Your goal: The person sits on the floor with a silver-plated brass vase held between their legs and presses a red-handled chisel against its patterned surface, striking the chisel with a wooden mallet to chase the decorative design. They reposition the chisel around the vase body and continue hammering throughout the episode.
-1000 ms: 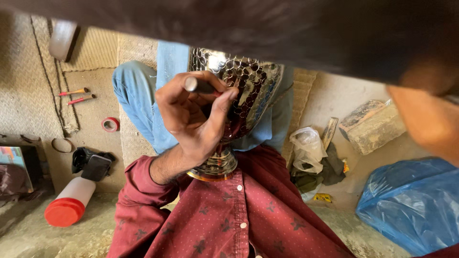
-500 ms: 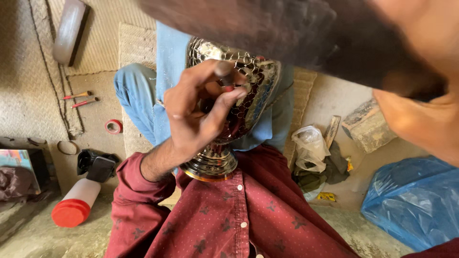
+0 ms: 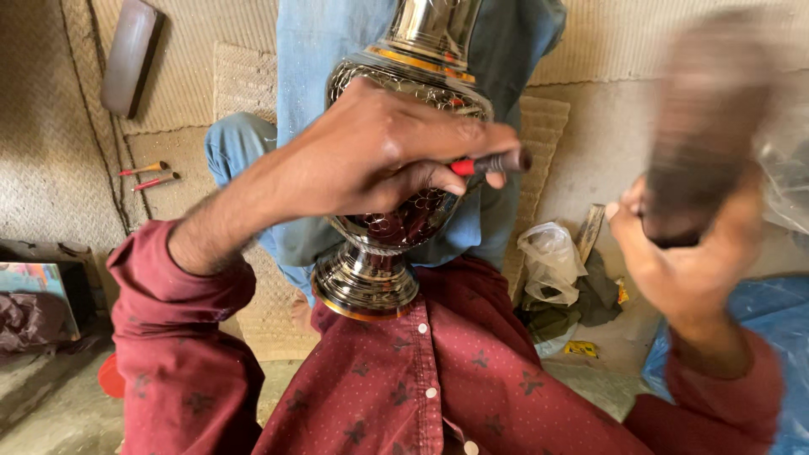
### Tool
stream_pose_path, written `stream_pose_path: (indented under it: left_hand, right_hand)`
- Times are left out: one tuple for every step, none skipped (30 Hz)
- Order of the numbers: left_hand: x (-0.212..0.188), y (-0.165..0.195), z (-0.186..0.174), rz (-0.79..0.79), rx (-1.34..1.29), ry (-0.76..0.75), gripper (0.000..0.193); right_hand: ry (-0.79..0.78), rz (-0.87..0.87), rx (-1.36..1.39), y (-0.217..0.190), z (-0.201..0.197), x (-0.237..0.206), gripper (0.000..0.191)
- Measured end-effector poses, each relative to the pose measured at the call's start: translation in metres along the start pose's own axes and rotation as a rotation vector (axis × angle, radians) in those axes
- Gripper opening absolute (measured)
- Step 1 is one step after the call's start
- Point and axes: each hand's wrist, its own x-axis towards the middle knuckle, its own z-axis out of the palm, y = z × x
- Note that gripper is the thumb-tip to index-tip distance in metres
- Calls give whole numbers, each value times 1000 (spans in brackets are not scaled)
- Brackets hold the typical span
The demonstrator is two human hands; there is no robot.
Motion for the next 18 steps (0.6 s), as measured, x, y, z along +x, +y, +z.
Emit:
stream_pose_path:
  left_hand:
    - [2, -1, -1, 1, -28, -33, 46]
    - [4, -2, -2, 2, -56, -66, 49]
    - [6, -3, -3, 3, -83, -98, 52]
    - [6, -3, -4, 12, -77, -98, 52]
    - [7, -2, -4, 23, -71, -100, 52]
    - [7, -2, -5, 37, -64, -103, 52]
    - [6, -1, -5, 17, -68, -108, 52]
    - [6, 0, -6, -4, -75, -116, 52]
    - [5, 1, -6, -23, -79, -122, 51]
    - [6, 1, -5, 5, -60, -101, 52]
    - [6, 2, -4, 31, -41, -80, 53]
    - [6, 2, -4, 60, -20, -60, 53]
    - [7, 3, -2, -9, -36, -74, 53]
    - [7, 3, -2, -75, -51, -91, 53]
    - [8, 2, -1, -141, -67, -110, 53]
    - [9, 1, -1, -106, -38, -86, 53]
    - [10, 1, -1, -74, -9, -60, 53]
    - [11, -1, -2, -41, 21, -37, 54]
  right_hand:
    - [33, 45, 95, 1, 5, -7, 81]
    - [70, 87, 191, 1, 8, -12, 84]
    - [90, 62, 181, 2, 10, -15, 88]
    - [58, -2, 66, 1, 10, -16, 91]
    - [32, -69, -47, 1, 11, -16, 95]
    - [-40, -180, -260, 2, 10, -15, 99]
    - [-115, -292, -468, 3, 8, -12, 103]
    - [-65, -190, -284, 3, 8, -11, 95]
    - [-13, -93, -97, 2, 10, -11, 87]
    - [-10, -86, -94, 3, 8, -8, 84]
    - [-8, -79, -91, 2, 10, -10, 82]
    - [-50, -164, -277, 4, 9, -10, 84]
    - [-67, -186, -363, 4, 11, -14, 87]
    - [-83, -210, -448, 7, 11, -16, 89]
    - [-75, -171, -432, 11, 13, -21, 92]
    - [-72, -133, -413, 15, 14, -25, 96]
    - [-42, -58, -319, 20, 16, -31, 96]
    - [-12, 18, -225, 25, 17, -39, 96]
